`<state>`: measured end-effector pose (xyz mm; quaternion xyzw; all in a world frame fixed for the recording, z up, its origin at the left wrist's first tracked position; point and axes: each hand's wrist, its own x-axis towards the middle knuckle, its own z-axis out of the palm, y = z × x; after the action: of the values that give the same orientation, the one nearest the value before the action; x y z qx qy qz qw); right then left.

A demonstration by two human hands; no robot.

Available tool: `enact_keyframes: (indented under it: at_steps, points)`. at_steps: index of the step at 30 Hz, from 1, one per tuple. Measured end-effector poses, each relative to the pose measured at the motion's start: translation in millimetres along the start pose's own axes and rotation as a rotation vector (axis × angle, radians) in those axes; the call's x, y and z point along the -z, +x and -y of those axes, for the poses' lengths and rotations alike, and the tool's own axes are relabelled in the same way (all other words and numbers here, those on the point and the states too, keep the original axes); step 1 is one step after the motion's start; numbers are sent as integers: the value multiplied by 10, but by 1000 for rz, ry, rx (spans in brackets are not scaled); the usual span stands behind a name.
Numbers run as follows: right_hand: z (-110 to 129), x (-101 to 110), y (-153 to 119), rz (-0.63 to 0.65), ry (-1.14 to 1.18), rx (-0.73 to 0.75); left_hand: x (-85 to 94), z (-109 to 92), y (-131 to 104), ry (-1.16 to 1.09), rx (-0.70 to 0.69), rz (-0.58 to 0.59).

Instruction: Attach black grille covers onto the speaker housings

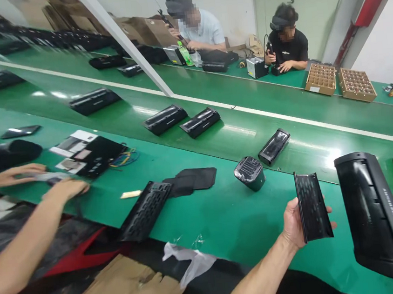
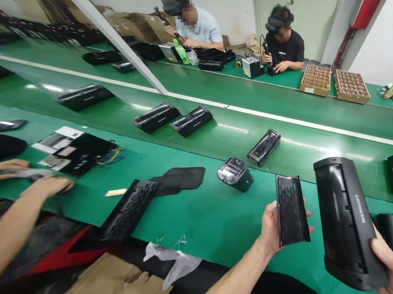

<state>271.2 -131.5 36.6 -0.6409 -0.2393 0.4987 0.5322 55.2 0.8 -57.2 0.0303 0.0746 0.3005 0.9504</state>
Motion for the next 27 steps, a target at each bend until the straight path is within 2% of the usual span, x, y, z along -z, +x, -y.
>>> enact_keyframes:
  at_steps: [3, 5, 7, 10, 14, 19, 23, 27]
  points:
    - [389, -199, -161, -51, -328, 48, -87, 155, 135, -39, -21, -12]
    - [553, -368, -196, -76, -548, 115, -151, 244, 229, -71, -27, 0]
    - [630, -489, -200, -92, -721, 187, -218, 309, 301, -92, -25, 33]
    - [654, -522, -173, -101, -918, 277, -337, 356, 354, -78, -29, 100]
    - [677, -475, -135, -53, -1023, 313, -508, 353, 354, -49, -68, 160]
    - [721, -628, -179, -102, -1088, 392, -650, 311, 330, -51, -83, 207]
    - [726, -719, -192, -108, -1147, 412, -687, 273, 327, -56, -99, 226]
    - [728, -722, -176, -105, -1181, 406, -637, 275, 355, -51, -99, 249]
